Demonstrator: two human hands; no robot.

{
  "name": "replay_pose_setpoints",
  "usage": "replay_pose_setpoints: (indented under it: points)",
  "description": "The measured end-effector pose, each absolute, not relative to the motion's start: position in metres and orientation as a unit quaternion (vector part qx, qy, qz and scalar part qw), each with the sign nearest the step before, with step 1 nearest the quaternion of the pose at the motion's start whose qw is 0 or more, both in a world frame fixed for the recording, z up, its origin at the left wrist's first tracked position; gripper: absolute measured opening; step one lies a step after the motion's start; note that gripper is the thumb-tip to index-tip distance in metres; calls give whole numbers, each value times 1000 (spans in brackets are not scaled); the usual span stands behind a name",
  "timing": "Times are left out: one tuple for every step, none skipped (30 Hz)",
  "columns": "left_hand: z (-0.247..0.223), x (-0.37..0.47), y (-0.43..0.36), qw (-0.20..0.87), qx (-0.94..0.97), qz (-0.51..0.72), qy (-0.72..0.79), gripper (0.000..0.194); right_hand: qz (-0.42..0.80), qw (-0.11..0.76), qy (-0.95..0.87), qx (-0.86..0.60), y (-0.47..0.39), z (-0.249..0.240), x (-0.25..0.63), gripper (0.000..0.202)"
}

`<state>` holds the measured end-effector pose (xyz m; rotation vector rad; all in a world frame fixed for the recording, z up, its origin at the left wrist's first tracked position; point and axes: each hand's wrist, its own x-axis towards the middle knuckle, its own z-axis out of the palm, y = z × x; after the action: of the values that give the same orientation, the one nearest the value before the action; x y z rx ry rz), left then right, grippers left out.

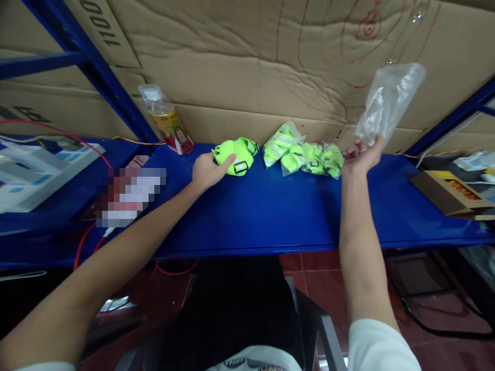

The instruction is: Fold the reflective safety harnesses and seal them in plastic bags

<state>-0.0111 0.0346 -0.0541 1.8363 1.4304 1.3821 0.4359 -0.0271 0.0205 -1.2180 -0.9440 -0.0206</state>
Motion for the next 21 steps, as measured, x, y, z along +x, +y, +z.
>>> replay_pose_setpoints:
  points:
    - [-54,-12,34,172,668,494,529,53,34,716,-414,-562,-28,18,427,60]
    - [-53,-12,32,140,662,503,538,55,73,714,-400,-571,-28,16,414,63]
    - [-51,-13,29,115,652,519,541,58,148,689,-392,-591,-28,14,398,67]
    - [-48,-13,25,93,644,537,537,63,181,669,-393,-604,-28,12,382,70]
    - [-44,-14,21,71,644,552,524,68,157,658,-412,-610,-28,10,366,70]
    - [-40,-15,17,48,656,559,504,73,88,646,-448,-612,-28,8,351,68]
    - [-35,-15,13,26,684,553,475,72,5,623,-494,-606,-28,6,338,66]
    - [-31,-14,10,13,722,533,440,65,-55,589,-541,-597,-28,4,329,66]
    - [-28,-13,6,10,764,502,404,55,-96,551,-585,-587,-27,1,322,67]
    - [-27,-10,4,18,803,465,372,43,-110,516,-622,-579,-25,-1,317,66]
    - [-28,-7,3,33,834,425,349,35,-103,487,-649,-574,-23,-3,314,61]
    - [-32,-3,3,51,855,392,336,32,-93,469,-665,-574,-21,-5,313,53]
    - [-36,1,3,68,865,368,334,33,-91,458,-671,-575,-20,-6,311,45]
    - [-41,4,4,79,868,356,337,36,-98,453,-673,-576,-20,-7,310,40]
    - [-46,7,5,83,866,357,340,39,-114,450,-675,-573,-21,-6,308,38]
    - [-49,8,6,84,862,366,342,41,-131,446,-681,-565,-25,-5,305,37]
    - [-50,9,6,83,857,379,339,42,-144,441,-693,-553,-29,-3,300,38]
    - [-49,8,5,81,852,394,334,40,-147,437,-708,-535,-36,-1,294,38]
    - [-45,7,3,79,848,406,330,37,-141,436,-723,-517,-43,1,286,38]
    - [-41,6,0,80,845,418,325,34,-128,435,-737,-501,-51,3,277,38]
    - [-36,5,-4,84,841,428,322,33,-109,440,-745,-489,-59,5,267,37]
